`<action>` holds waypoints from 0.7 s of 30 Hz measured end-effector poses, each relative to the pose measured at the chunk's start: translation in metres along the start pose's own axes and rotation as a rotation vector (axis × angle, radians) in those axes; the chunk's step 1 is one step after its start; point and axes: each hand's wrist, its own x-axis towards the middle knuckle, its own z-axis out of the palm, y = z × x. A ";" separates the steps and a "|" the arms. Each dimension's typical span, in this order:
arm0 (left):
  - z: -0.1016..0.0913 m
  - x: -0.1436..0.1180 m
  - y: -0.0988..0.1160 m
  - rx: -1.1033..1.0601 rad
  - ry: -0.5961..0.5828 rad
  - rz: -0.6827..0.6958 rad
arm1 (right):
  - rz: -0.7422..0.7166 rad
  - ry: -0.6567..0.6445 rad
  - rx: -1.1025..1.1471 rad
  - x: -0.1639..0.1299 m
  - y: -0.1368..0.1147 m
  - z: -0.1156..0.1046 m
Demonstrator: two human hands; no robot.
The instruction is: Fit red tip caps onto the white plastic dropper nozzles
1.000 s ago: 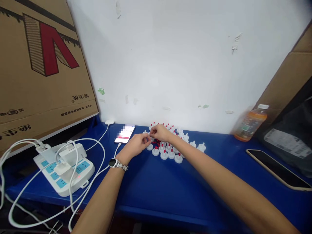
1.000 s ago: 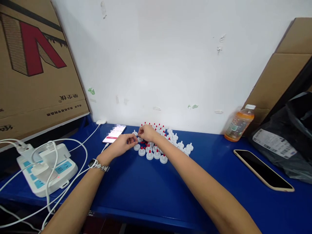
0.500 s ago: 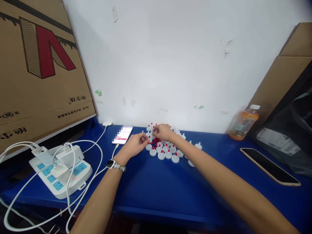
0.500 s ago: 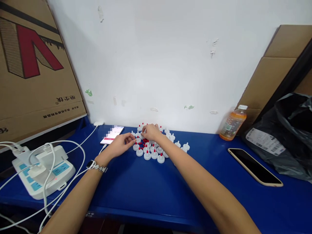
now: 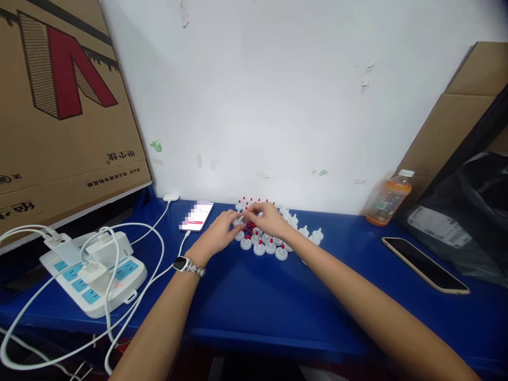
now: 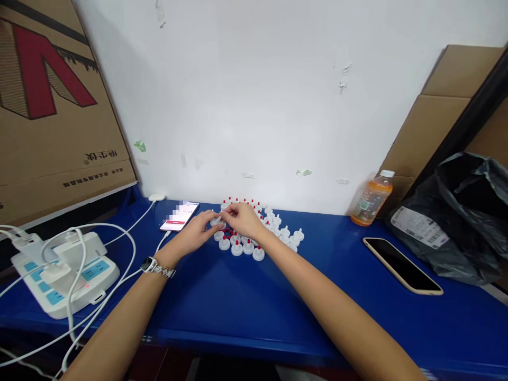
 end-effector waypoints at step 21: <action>0.003 0.002 0.000 0.047 -0.022 -0.013 | 0.087 -0.337 -0.681 0.026 0.016 0.015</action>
